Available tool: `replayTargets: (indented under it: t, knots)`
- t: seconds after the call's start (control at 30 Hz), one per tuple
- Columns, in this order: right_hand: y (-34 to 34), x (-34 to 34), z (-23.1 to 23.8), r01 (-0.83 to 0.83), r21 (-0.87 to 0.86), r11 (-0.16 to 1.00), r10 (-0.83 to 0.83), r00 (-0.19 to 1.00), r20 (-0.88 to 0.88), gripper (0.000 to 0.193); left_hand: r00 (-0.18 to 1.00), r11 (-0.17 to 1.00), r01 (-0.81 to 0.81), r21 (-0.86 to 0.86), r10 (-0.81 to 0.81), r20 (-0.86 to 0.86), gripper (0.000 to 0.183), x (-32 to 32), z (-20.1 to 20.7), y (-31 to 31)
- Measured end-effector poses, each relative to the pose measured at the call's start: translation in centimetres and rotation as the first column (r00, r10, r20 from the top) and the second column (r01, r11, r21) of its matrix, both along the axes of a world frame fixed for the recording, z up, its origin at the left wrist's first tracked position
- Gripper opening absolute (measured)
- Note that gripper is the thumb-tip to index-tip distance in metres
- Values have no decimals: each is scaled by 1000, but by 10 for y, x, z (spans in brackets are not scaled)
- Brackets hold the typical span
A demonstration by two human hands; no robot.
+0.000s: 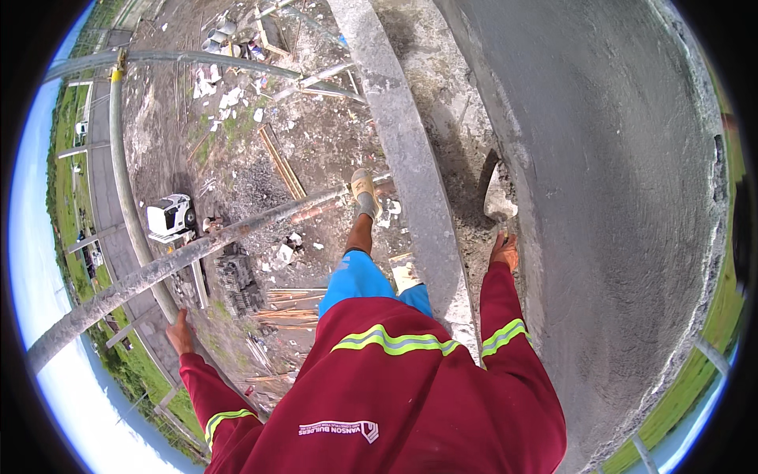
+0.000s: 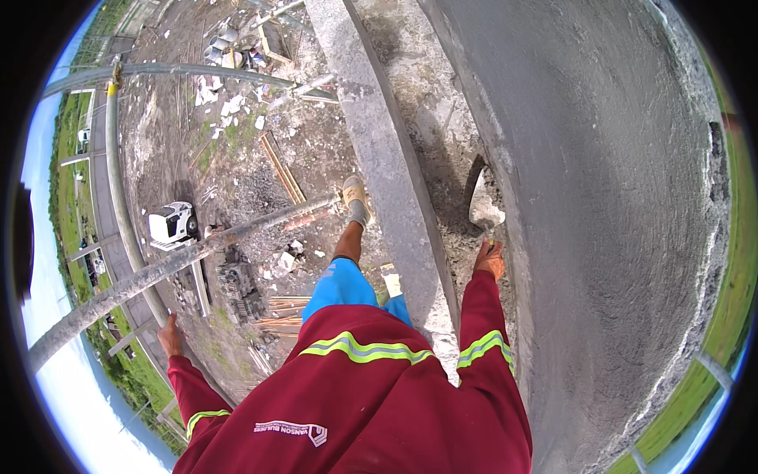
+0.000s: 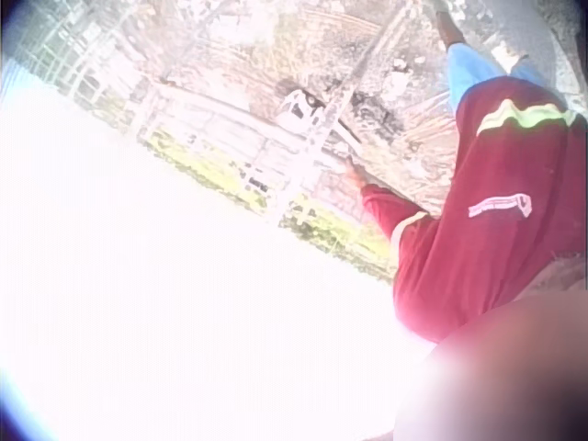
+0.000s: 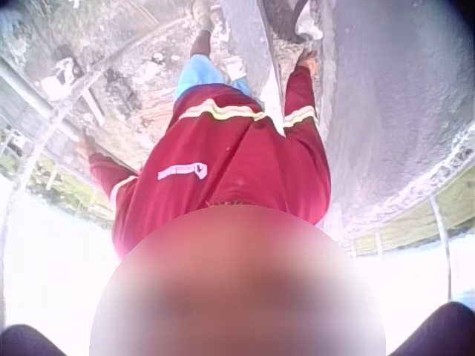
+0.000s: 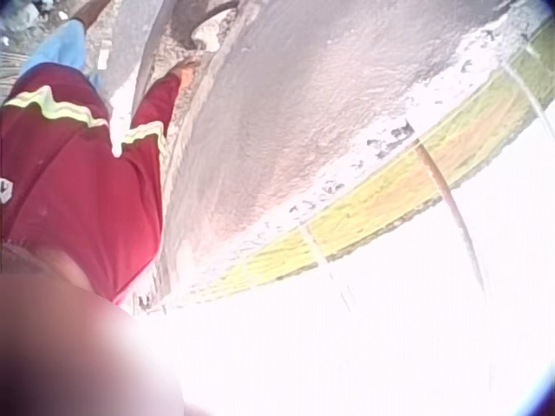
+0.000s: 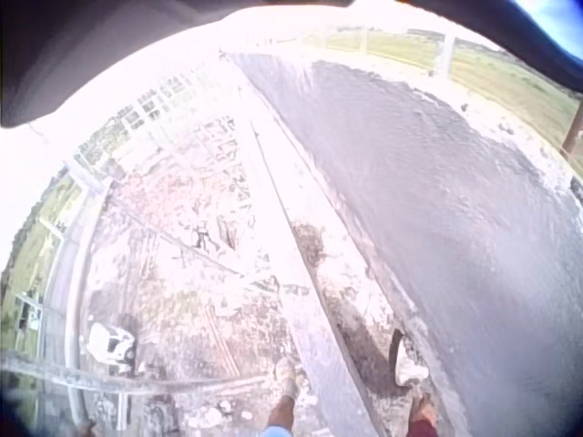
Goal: The person uses a trowel to smooth wet concrete on a curved wall while standing on scaffolding. The person repeatedly scrapes and levels the surface along the wall's edge.
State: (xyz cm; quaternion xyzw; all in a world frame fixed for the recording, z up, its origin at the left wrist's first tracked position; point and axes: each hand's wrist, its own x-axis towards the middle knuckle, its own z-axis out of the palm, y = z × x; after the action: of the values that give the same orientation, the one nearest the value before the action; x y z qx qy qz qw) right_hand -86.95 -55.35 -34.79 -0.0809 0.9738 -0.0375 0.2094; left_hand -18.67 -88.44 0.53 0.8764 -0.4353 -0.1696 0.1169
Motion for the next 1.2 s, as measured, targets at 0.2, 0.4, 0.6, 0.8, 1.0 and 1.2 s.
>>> replayTargets:
  t: [0.2,0.4,0.6,0.8,1.0,1.2]
  knots:
    - [-49,-11,94,-210,-412,887,153,974,-168,43,999,998,-18,-58,17,-34,44,-14,6,4]
    - [-161,20,189,-349,-747,567,331,926,-182,38,996,995,-55,-82,49,-69,45,-22,11,4]
    - [-279,118,185,-185,-896,403,729,657,192,45,999,996,-22,-92,20,-32,47,-27,11,3]
    - [-352,184,161,-301,-724,621,782,297,548,55,999,996,5,-89,-2,40,48,-26,15,3]
    - [-269,134,193,-268,-864,426,758,627,179,46,998,999,9,-41,-12,-67,46,0,-2,0]
    - [-157,7,144,-27,-720,693,311,913,265,46,997,1000,-10,-27,8,-71,41,7,-8,0]
